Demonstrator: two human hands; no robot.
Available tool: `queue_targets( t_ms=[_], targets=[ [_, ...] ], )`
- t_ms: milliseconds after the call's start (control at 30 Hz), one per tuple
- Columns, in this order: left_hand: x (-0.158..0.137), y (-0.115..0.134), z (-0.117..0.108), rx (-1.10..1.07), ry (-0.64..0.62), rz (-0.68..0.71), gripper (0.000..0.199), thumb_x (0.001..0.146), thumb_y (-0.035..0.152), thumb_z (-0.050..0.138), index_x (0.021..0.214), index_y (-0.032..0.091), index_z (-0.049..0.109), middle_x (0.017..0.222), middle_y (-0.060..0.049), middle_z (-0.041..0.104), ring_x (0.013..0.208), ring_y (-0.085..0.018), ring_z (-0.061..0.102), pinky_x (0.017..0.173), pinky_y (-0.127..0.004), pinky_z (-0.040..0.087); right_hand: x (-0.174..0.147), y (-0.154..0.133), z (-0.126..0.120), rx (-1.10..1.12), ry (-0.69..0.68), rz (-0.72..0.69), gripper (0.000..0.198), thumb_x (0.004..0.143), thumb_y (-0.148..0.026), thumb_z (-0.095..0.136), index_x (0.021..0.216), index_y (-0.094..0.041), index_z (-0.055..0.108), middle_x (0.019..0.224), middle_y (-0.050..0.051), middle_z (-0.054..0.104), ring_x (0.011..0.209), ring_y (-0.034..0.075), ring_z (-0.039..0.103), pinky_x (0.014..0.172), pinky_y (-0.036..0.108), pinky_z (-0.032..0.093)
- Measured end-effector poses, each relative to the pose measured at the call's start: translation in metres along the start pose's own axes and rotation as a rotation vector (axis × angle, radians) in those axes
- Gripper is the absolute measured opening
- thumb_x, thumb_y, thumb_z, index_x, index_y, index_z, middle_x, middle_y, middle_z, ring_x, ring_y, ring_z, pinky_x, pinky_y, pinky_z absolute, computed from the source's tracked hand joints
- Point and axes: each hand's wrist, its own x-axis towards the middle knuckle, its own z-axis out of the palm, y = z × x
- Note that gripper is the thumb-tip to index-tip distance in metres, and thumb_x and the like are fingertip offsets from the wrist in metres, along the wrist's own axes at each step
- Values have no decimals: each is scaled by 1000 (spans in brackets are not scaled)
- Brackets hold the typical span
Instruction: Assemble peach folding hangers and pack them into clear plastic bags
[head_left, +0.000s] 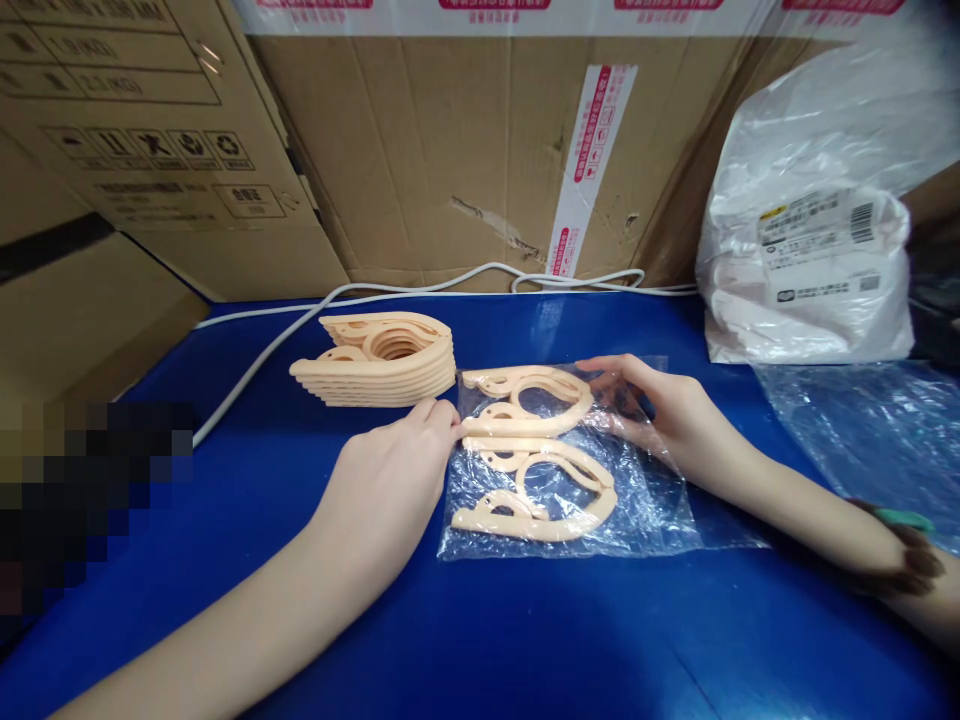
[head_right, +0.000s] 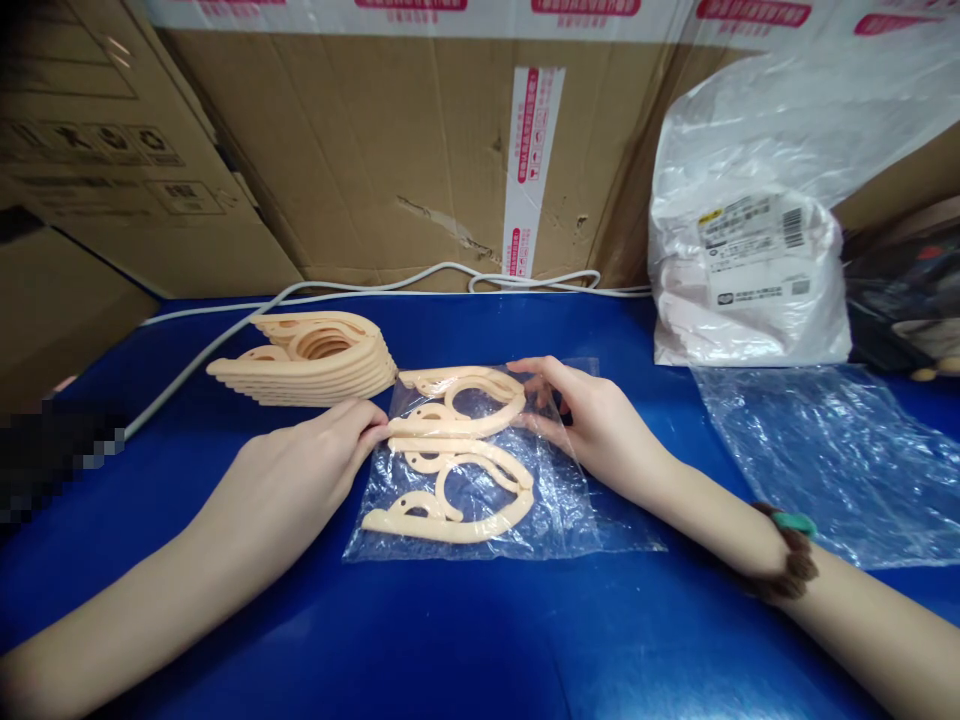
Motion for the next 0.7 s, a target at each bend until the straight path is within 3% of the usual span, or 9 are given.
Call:
queue_targets(
  t_ms=[167, 400, 700],
  targets=[
    [1, -2, -5, -1, -42, -21, 23, 101, 27, 38, 98, 22, 59, 96, -3, 70, 80, -27, 69, 58, -30, 35, -2, 1, 1, -31, 5, -14, 42, 91, -45, 57, 125, -21, 53, 91, 5, 69, 74, 18, 62, 68, 34, 52],
    [-2, -10, -9, -112, -26, 12, 12, 97, 29, 47, 93, 23, 57, 86, 1, 69, 74, -23, 66, 59, -30, 36, -4, 0, 0, -201, 11, -66, 40, 93, -45, 51, 126, -22, 54, 110, 10, 69, 90, 24, 66, 74, 38, 54],
    [-6, -11, -19, -171, 18, 51, 14, 90, 37, 56, 89, 23, 53, 82, 2, 65, 69, -19, 61, 58, -27, 37, -8, -1, -8, -375, 31, -142, 44, 95, -43, 48, 131, -18, 52, 103, 11, 71, 88, 25, 68, 70, 38, 54]
  ],
)
